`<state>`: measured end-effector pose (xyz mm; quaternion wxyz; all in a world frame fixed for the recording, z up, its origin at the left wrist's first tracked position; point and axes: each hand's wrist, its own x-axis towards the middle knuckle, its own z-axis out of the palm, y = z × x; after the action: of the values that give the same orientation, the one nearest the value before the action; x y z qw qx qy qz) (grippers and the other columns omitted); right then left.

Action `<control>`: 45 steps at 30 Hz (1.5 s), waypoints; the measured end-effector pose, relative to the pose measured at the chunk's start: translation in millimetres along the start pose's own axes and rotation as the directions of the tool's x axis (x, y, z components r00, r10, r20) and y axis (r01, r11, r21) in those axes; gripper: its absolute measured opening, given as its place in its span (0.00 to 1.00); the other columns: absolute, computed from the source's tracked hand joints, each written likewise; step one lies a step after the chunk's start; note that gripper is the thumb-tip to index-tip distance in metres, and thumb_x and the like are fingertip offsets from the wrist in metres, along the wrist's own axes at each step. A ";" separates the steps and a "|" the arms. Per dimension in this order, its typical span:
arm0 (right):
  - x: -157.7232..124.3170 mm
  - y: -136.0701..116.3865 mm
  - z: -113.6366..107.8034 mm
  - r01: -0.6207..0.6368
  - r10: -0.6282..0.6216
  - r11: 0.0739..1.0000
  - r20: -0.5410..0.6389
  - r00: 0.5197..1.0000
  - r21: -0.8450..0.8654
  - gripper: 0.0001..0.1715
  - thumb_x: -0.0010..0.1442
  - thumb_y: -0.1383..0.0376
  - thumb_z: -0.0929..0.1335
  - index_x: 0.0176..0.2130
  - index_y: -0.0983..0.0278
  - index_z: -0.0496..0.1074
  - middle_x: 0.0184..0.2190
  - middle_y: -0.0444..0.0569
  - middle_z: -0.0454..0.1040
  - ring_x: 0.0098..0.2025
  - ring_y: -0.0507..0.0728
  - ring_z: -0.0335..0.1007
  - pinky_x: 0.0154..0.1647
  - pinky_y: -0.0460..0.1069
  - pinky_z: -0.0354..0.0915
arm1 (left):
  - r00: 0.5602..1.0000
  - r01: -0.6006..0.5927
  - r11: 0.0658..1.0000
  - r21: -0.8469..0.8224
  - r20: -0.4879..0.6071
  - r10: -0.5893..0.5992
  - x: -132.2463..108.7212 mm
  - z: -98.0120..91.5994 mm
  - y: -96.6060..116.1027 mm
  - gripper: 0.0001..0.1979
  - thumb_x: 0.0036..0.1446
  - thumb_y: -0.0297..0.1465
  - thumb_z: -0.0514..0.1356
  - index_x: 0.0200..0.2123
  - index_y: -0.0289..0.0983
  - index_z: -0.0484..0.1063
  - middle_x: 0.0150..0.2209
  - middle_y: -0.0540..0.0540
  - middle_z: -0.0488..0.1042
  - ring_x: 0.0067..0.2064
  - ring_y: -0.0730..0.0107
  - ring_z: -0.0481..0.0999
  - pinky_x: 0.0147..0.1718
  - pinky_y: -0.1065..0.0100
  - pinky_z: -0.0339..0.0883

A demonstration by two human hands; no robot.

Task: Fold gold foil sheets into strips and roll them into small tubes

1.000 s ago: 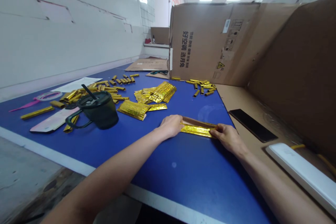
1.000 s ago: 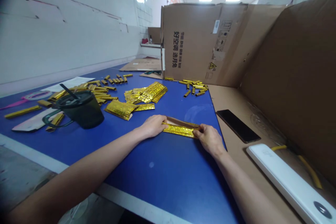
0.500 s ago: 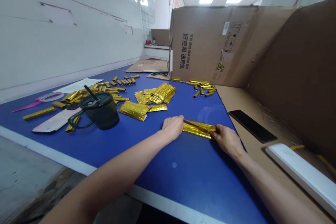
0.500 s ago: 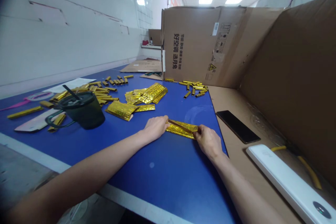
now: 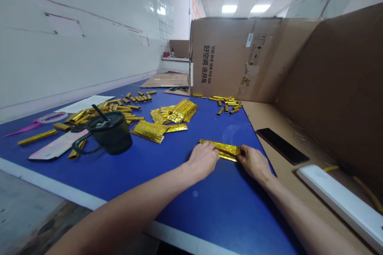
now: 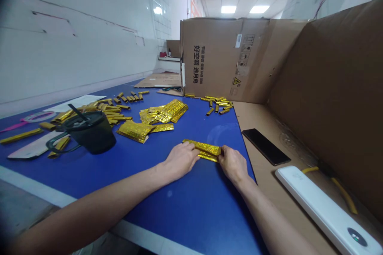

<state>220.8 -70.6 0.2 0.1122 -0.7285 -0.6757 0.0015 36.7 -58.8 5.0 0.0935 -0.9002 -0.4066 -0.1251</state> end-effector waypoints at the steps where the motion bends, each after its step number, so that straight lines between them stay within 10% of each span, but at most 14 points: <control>1: 0.0 0.0 0.1 0.003 -0.003 1.000 0.002 1.000 -0.001 0.09 0.50 0.65 0.59 0.29 0.60 0.68 0.25 0.48 0.73 0.28 0.55 0.67 0.21 0.46 0.47 | 1.000 -0.013 1.000 0.003 0.019 0.013 -0.9 0.5 3.4 0.11 0.55 0.33 0.49 0.32 0.35 0.69 0.34 0.43 0.69 0.38 0.62 0.66 0.36 0.64 0.60; 16: -5.7 0.0 -9.4 -0.037 0.034 0.997 -0.051 0.998 -0.066 0.13 0.56 0.59 0.57 0.31 0.60 0.66 0.24 0.48 0.72 0.28 0.57 0.68 0.22 0.46 0.51 | 0.990 0.064 0.995 0.074 0.118 -0.072 -11.3 -6.4 22.3 0.29 0.48 0.50 0.51 0.44 0.34 0.67 0.38 0.37 0.69 0.41 0.55 0.66 0.37 0.60 0.60; 20: -20.3 -21.3 -8.8 0.324 -0.307 0.942 -0.165 0.937 0.091 0.14 0.57 0.62 0.56 0.30 0.62 0.68 0.29 0.49 0.72 0.33 0.54 0.67 0.31 0.46 0.58 | 0.989 0.051 0.996 0.074 0.138 -0.060 -11.3 -7.8 22.9 0.26 0.49 0.48 0.51 0.43 0.33 0.68 0.39 0.37 0.69 0.42 0.55 0.66 0.39 0.58 0.59; 24: -30.5 -38.9 -6.4 0.494 -0.498 0.828 -0.056 0.865 0.265 0.16 0.59 0.64 0.54 0.38 0.62 0.68 0.37 0.49 0.72 0.39 0.53 0.67 0.38 0.46 0.60 | 0.979 0.070 0.996 0.054 0.189 -0.079 -10.6 -8.7 21.7 0.24 0.51 0.45 0.50 0.42 0.32 0.68 0.40 0.35 0.69 0.43 0.54 0.67 0.39 0.58 0.59; 37: -32.4 -39.5 -17.3 0.402 -0.397 0.916 0.164 0.903 0.002 0.18 0.59 0.62 0.56 0.41 0.67 0.68 0.46 0.58 0.68 0.45 0.59 0.66 0.44 0.51 0.61 | 0.948 0.115 0.991 -0.063 0.305 -0.091 -4.6 -7.7 -3.5 0.33 0.53 0.49 0.43 0.53 0.30 0.56 0.54 0.33 0.57 0.56 0.53 0.53 0.50 0.53 0.48; 45: -48.6 -57.7 -17.8 0.579 -0.567 0.815 0.231 0.791 0.020 0.25 0.56 0.59 0.59 0.48 0.72 0.64 0.52 0.62 0.61 0.52 0.63 0.57 0.50 0.54 0.57 | 0.915 0.226 0.969 -0.096 0.361 -0.178 4.6 5.2 -32.0 0.36 0.53 0.49 0.39 0.57 0.29 0.47 0.59 0.36 0.46 0.59 0.56 0.44 0.53 0.50 0.41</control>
<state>162.6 -117.8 19.8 0.0109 -0.4873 -0.8726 0.0330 16.2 -33.3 3.6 -0.0551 -0.8652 -0.4983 0.0005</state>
